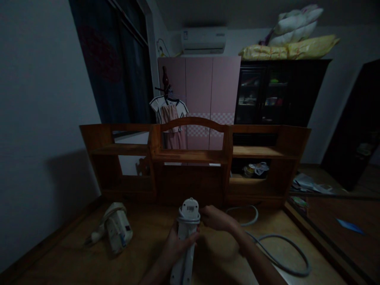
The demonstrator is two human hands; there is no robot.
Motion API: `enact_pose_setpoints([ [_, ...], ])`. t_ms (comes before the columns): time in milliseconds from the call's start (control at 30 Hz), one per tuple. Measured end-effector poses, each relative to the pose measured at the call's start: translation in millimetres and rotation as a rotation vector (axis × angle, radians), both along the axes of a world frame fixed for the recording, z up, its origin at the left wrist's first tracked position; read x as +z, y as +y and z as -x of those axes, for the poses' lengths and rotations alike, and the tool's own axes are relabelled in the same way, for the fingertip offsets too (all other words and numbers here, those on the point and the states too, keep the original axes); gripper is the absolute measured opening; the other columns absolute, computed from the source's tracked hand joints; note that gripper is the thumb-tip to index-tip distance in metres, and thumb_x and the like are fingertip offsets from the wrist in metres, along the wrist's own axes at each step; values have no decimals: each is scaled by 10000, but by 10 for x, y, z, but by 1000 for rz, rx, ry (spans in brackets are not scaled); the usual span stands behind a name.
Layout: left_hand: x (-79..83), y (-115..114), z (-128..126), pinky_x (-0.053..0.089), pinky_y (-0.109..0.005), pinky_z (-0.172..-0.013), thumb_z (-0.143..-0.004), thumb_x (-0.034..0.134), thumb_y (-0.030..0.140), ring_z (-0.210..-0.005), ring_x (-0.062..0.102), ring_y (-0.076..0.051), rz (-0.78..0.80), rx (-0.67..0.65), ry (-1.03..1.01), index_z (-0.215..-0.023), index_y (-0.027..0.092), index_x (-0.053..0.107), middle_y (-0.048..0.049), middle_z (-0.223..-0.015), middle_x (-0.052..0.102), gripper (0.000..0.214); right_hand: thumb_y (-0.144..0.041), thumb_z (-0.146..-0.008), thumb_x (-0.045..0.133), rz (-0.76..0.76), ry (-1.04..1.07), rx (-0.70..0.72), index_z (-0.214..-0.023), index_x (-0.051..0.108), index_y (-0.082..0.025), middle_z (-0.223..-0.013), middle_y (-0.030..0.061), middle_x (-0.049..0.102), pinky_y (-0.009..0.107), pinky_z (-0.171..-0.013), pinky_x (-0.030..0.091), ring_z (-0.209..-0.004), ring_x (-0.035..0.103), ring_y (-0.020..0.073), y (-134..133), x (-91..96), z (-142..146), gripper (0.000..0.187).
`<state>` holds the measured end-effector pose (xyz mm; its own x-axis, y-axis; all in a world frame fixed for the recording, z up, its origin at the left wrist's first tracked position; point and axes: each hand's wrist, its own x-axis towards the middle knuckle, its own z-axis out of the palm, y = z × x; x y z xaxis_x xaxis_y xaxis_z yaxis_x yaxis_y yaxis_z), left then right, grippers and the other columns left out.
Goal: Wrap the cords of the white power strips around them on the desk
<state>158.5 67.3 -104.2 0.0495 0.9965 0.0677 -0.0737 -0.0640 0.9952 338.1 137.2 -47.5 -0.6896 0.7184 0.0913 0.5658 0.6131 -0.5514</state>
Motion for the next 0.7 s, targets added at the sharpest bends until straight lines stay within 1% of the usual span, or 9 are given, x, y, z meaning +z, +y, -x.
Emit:
enact_pose_setpoints([
  [67, 32, 19, 29, 549, -299, -597, -592, 785, 443, -736, 683, -238, 9, -2, 2, -1031, 141, 517, -132, -934, 691, 596, -150, -826, 445, -18, -6, 7, -814, 664, -140, -771, 46, 678, 179, -561, 338, -678, 592, 121, -52, 69, -5, 220],
  [133, 84, 18, 53, 542, -286, -591, -558, 804, 446, -708, 682, -234, 23, 49, 8, -988, 138, 550, -115, -875, 702, 587, -178, -840, 461, -40, -37, 2, -837, 671, -151, -828, 60, 694, 191, -587, 346, -732, 616, 140, -115, 146, -12, 212],
  [267, 184, -12, 91, 525, -274, -582, -549, 806, 466, -658, 680, -230, 63, 117, 26, -911, 108, 616, -115, -782, 710, 544, -309, -878, 494, -95, -123, -38, -914, 670, -188, -862, 56, 707, 202, -587, 347, -753, 647, 156, -278, 306, 6, 217],
  [367, 199, -16, 114, 525, -282, -581, -557, 801, 477, -660, 683, -239, 79, 98, 33, -905, 95, 625, -132, -787, 710, 546, -367, -874, 511, -177, -193, -81, -967, 653, -213, -884, 55, 712, 217, -599, 352, -811, 662, 183, -411, 418, 51, 229],
  [433, 195, -11, 125, 525, -290, -580, -570, 792, 489, -650, 681, -239, 94, 69, 31, -917, 98, 621, -127, -789, 709, 549, -373, -863, 518, -234, -249, -102, -984, 650, -220, -890, 62, 713, 232, -622, 363, -847, 664, 206, -485, 482, 78, 235],
  [500, 207, -12, 128, 522, -288, -585, -594, 773, 500, -651, 677, -231, 94, 29, 21, -935, 104, 621, -114, -784, 707, 545, -398, -854, 522, -259, -291, -110, -989, 656, -218, -902, 77, 712, 245, -655, 379, -881, 660, 227, -537, 532, 91, 262],
  [600, 268, -38, 123, 497, -268, -565, -626, 732, 544, -609, 657, -211, 94, -25, 47, -858, 97, 647, -96, -694, 691, 511, -438, -846, 519, -277, -338, -117, -967, 666, -202, -901, 95, 711, 261, -682, 394, -887, 658, 247, -570, 566, 97, 304],
  [700, 342, -76, 116, 487, -267, -563, -612, 723, 577, -591, 646, -206, 125, -54, 45, -782, 103, 652, -90, -658, 680, 509, -450, -851, 494, -363, -360, -161, -959, 654, -175, -858, 106, 708, 281, -666, 395, -824, 664, 257, -570, 551, 113, 336],
])
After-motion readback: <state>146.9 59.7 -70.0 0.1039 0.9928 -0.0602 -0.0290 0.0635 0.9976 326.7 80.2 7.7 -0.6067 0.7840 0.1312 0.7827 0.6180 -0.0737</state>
